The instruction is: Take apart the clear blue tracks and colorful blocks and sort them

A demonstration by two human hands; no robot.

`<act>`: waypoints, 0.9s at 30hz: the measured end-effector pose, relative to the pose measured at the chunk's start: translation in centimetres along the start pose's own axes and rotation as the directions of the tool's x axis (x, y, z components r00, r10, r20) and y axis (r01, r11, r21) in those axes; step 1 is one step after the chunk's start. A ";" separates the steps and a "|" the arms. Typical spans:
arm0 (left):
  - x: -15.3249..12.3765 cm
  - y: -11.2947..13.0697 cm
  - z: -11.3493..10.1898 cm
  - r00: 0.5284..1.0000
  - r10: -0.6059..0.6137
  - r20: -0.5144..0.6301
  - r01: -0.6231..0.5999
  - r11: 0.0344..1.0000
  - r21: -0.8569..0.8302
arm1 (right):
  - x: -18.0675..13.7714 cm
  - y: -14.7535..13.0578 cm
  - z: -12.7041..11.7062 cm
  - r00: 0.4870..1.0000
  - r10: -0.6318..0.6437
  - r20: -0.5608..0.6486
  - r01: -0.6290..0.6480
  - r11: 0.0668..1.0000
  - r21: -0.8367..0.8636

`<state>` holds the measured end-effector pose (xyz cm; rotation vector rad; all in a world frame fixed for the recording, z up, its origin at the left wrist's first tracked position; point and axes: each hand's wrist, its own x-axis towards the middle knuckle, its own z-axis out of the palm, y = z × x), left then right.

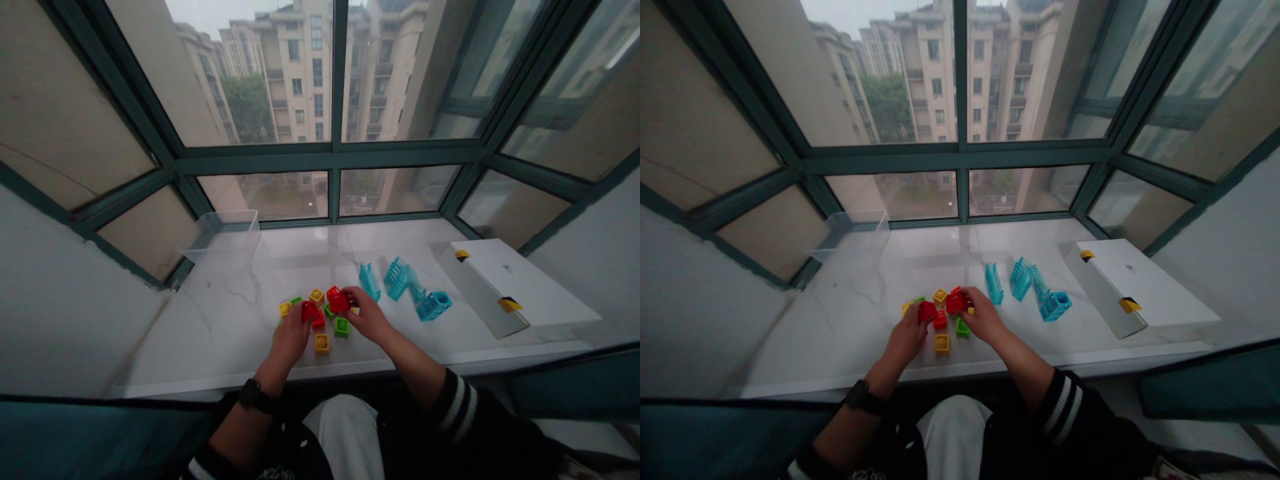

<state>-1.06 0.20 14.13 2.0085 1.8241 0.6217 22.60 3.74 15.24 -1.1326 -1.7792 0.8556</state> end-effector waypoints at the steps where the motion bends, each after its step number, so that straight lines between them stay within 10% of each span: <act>1: 0.3 -1.0 -0.4 0.999 -0.038 0.002 0.037 0.997 0.062 | 0.3 1.0 0.7 0.999 0.017 -0.034 -0.018 1.000 -0.005; 8: 1.9 -3.1 -1.1 0.984 -0.122 0.132 0.067 0.931 0.360 | 2.3 4.5 5.0 0.998 0.067 0.015 -0.062 0.973 -0.225; 18: 1.1 -3.5 0.8 0.988 0.153 -0.021 -0.151 0.986 0.065 | 2.9 5.8 7.8 0.999 0.048 0.003 -0.042 0.896 -0.443; 22: 1.4 -3.1 4.1 0.946 0.318 -0.065 -0.316 0.948 0.043 | 1.7 4.5 3.7 0.986 -0.127 -0.112 0.073 0.915 -0.396; 27: 1.9 -3.6 5.4 0.921 0.370 -0.120 -0.363 0.928 0.080 | -2.0 4.8 -8.6 0.866 -0.263 -0.426 -0.039 0.813 -0.581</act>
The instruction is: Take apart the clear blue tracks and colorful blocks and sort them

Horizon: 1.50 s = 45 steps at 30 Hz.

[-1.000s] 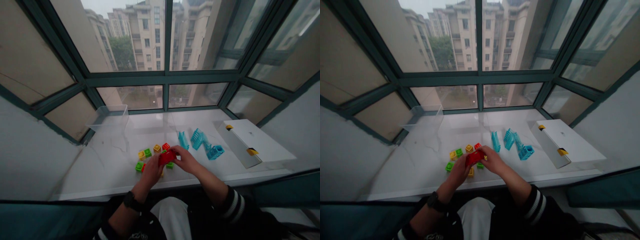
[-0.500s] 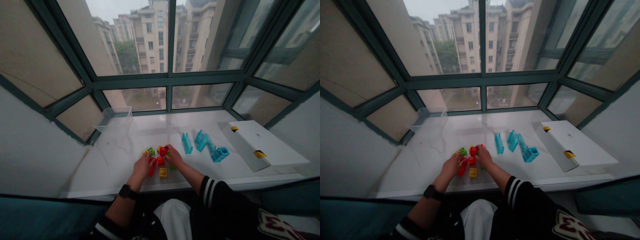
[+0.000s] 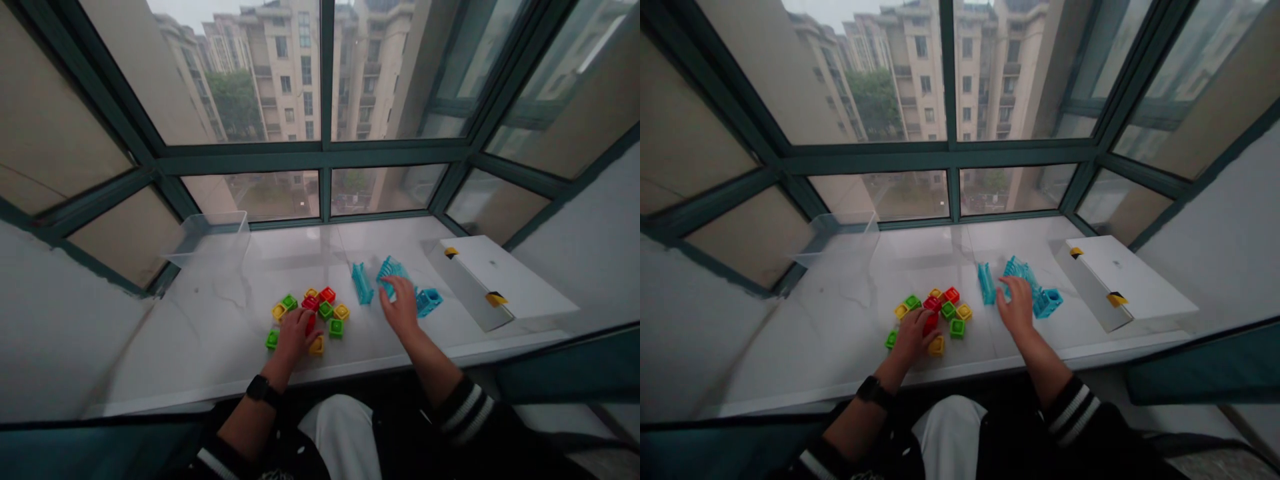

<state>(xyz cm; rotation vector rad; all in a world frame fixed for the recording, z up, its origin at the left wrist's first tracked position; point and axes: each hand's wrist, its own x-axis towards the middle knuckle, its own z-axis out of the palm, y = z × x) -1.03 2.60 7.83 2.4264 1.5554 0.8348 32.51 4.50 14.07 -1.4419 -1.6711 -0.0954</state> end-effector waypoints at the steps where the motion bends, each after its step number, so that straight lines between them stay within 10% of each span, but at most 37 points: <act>1: -0.1 -0.2 -0.2 1.000 -0.013 -0.013 0.013 1.000 -0.003 | 0.1 2.1 -1.8 0.997 0.058 -0.042 -0.062 0.993 -0.101; 9: -2.6 -1.8 -3.2 0.984 -0.117 -0.134 0.107 0.991 -0.080 | -1.8 12.2 -7.2 0.828 0.501 0.250 -0.371 0.826 -0.424; 15: -2.8 2.9 -5.2 0.979 -0.132 -0.154 0.095 0.969 -0.230 | -1.7 3.0 -7.9 0.832 0.220 0.509 -0.320 0.940 0.116; 18: -1.6 7.0 -5.2 0.997 0.001 0.074 0.029 0.919 -0.393 | -1.5 -4.2 -5.6 0.796 -0.039 0.604 -0.315 0.826 0.468; 22: -0.1 8.5 -5.8 0.979 -0.013 0.203 0.100 0.898 -0.429 | -1.0 -9.9 -1.0 0.838 -0.079 0.540 -0.325 0.723 0.610; 28: 1.5 0.9 -7.8 0.970 -0.242 -0.010 0.234 0.949 -0.212 | -1.4 -10.1 5.1 0.914 0.057 0.403 -0.311 0.735 0.603; 33: 3.5 -4.1 -5.3 0.949 -0.314 -0.013 0.308 0.938 -0.156 | -2.9 -8.7 8.7 0.909 0.088 0.407 -0.300 0.817 0.493; 39: 4.7 -5.1 -1.9 0.949 -0.299 0.101 0.313 0.930 -0.191 | -4.4 -7.6 9.6 0.882 0.093 0.463 -0.318 0.841 0.437; 45: 2.7 -2.9 -4.6 0.962 -0.257 -0.094 0.242 0.958 -0.152 | -4.6 -7.8 9.4 0.855 0.120 0.505 -0.375 0.816 0.440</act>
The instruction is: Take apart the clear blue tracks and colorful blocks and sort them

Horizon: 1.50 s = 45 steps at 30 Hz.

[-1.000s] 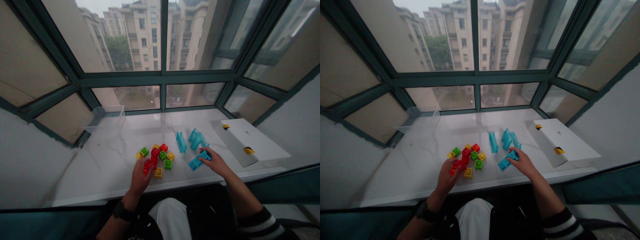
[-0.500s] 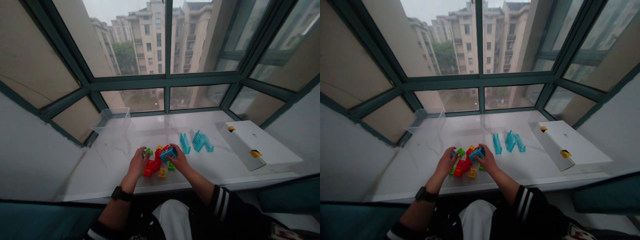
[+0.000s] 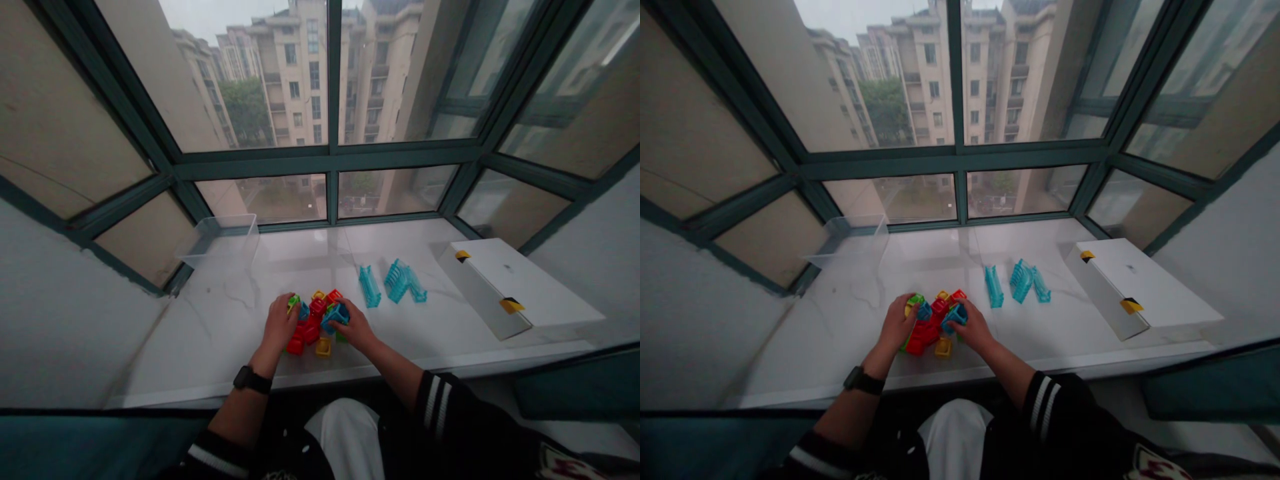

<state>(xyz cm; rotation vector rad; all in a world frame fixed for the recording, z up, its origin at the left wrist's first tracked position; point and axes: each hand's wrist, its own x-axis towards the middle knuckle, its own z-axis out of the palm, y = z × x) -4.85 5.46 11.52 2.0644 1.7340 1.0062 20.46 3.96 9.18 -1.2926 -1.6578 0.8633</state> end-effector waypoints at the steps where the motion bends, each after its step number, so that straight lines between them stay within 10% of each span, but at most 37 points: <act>1: -0.6 1.1 -0.2 0.998 0.056 0.021 -0.056 0.998 -0.016 | 0.0 -0.4 0.0 1.000 -0.006 -0.004 0.006 1.000 0.031; 4: -2.2 4.5 0.3 0.946 0.283 0.160 -0.279 0.959 -0.046 | 0.2 -2.1 -0.3 0.999 -0.016 -0.030 0.021 0.988 0.153; 9: -2.5 5.8 1.4 0.966 0.231 0.112 -0.234 0.972 0.011 | 0.6 -3.6 -1.6 0.987 0.054 -0.149 -0.014 0.966 0.259; 14: -1.2 1.6 -1.2 0.999 0.017 -0.044 -0.015 0.998 0.061 | 0.2 -1.4 -1.3 0.991 0.026 -0.132 -0.011 0.993 0.117; 22: -2.7 -5.7 -4.1 0.921 -0.375 -0.107 0.381 0.924 0.034 | -0.5 1.7 2.5 0.952 -0.255 0.168 0.301 0.878 -0.373; 31: -4.5 -10.6 0.8 0.924 -0.379 0.051 0.363 0.912 0.191 | -1.0 4.3 1.8 0.977 -0.213 -0.014 0.182 0.866 -0.466; 45: -0.4 -6.4 3.7 0.994 -0.073 0.082 0.059 0.985 0.161 | 1.0 5.6 4.0 0.963 -0.241 0.123 0.270 0.837 -0.477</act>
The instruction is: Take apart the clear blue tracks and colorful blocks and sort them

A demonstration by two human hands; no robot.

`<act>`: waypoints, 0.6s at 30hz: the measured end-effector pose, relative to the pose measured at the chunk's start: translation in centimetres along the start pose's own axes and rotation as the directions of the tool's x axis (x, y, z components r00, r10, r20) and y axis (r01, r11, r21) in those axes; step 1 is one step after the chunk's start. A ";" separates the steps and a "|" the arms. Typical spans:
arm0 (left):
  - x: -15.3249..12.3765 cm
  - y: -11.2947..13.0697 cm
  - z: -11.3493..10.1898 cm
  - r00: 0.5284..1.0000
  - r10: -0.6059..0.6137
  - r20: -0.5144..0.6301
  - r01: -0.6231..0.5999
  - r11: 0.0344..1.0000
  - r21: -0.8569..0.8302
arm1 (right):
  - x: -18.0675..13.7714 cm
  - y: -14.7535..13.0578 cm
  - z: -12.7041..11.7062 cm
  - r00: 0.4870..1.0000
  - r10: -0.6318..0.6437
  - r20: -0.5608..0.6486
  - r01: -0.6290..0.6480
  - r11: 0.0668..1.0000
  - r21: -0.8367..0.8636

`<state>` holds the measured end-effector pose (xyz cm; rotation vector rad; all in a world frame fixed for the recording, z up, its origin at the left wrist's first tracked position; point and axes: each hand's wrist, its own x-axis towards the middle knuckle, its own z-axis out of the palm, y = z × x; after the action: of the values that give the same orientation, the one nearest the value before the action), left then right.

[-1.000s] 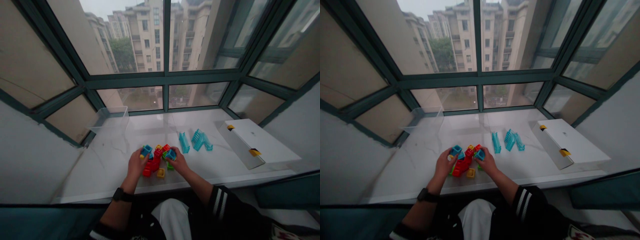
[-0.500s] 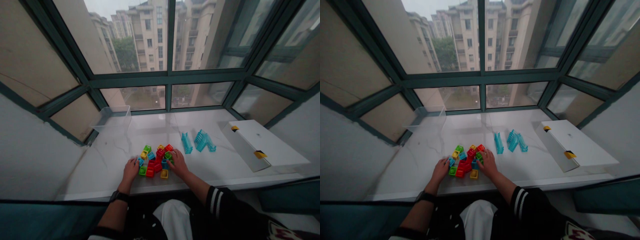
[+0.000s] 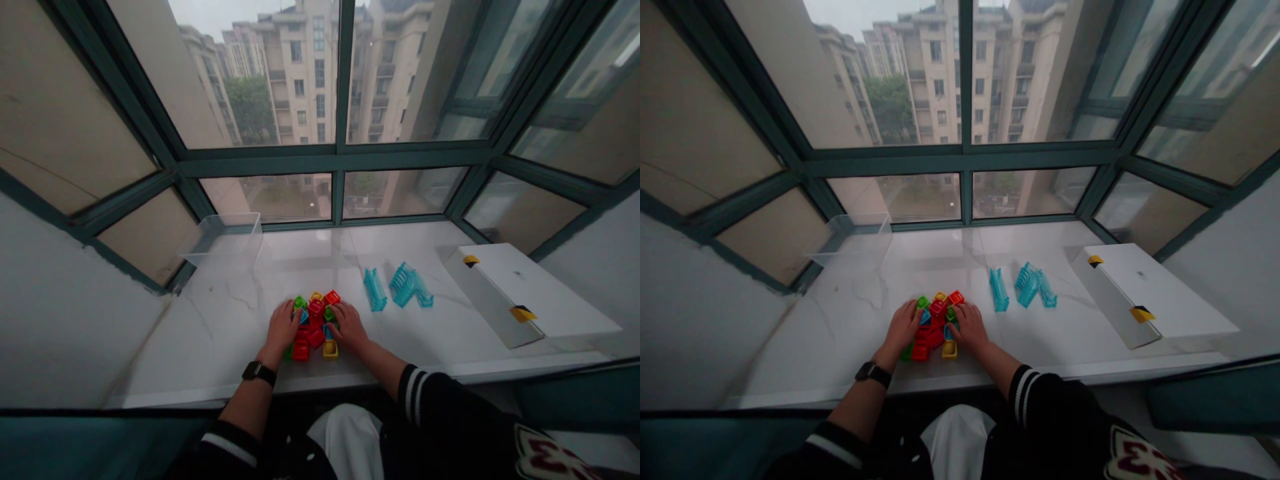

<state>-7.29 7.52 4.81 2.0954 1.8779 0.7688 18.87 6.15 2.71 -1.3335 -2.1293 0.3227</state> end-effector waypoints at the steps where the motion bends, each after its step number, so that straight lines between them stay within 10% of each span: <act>1: 0.1 0.1 -0.1 1.000 0.005 -0.008 -0.005 1.000 -0.017 | 0.2 -0.2 0.3 1.000 -0.004 -0.008 0.004 1.000 0.009; 7: -0.3 -0.7 -1.7 0.998 0.009 -0.056 -0.017 0.989 -0.146 | 1.0 -1.8 1.7 1.000 0.004 0.012 -0.004 0.999 0.039; 12: -1.9 -0.5 -4.9 0.975 -0.048 -0.215 0.006 0.982 -0.191 | 1.6 -2.0 -1.9 0.996 -0.051 -0.070 0.060 0.989 0.138; 18: -6.2 6.6 -5.4 0.956 0.240 -0.169 -0.256 0.963 -0.082 | 0.4 -0.5 -5.7 0.980 0.117 -0.161 -0.070 0.960 0.272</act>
<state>-4.71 -0.52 11.16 2.2915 1.6231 1.0929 21.83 5.67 7.61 -1.2594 -1.8093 0.4921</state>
